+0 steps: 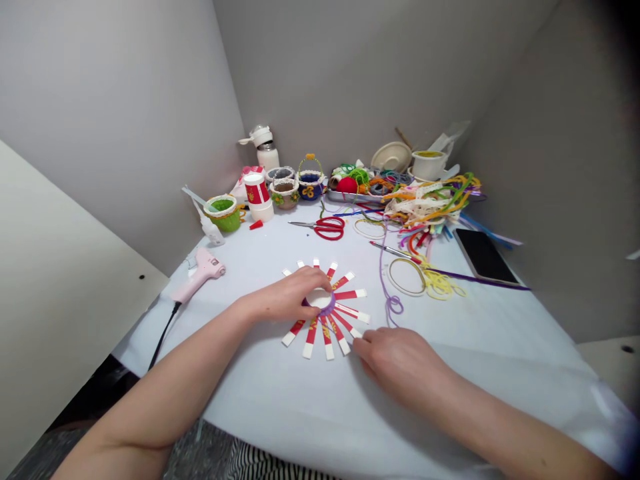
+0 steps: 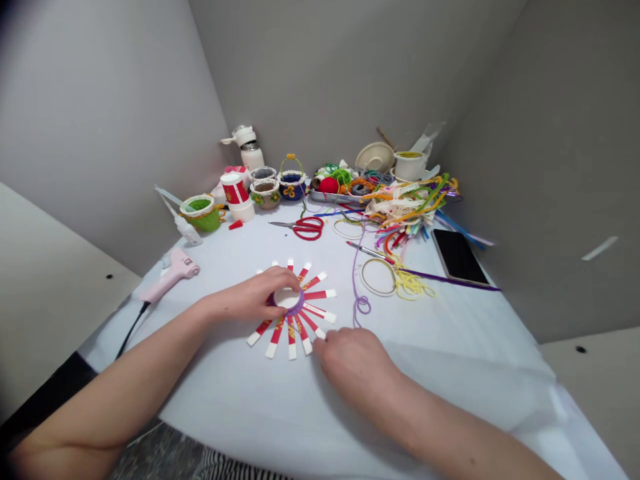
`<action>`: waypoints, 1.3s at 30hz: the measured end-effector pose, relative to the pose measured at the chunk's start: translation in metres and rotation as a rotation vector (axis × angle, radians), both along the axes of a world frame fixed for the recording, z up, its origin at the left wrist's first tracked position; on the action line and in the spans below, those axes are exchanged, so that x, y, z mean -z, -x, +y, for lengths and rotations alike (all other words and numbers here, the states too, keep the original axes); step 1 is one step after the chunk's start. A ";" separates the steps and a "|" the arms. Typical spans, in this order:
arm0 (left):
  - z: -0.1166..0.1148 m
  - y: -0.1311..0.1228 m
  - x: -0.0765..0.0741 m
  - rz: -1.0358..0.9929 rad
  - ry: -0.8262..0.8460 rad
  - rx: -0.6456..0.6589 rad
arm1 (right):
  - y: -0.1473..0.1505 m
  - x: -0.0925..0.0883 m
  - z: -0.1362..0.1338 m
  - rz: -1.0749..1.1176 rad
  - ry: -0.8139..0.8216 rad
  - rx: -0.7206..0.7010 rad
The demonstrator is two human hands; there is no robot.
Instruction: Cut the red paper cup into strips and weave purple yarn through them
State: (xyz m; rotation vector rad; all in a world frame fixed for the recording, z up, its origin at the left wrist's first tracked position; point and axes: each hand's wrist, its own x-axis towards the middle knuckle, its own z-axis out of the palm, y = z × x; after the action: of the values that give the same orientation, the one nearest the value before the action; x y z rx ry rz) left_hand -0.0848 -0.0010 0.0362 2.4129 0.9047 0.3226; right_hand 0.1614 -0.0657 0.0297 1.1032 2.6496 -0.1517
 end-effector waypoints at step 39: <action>-0.003 -0.006 0.002 -0.049 0.002 0.044 | -0.008 0.016 0.062 0.516 -0.049 0.418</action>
State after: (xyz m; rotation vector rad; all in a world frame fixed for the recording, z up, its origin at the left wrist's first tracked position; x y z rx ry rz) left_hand -0.0792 -0.0038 0.0345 2.4089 0.8290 0.3632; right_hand 0.1697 -0.0037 0.0140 1.8365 2.8055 -0.5172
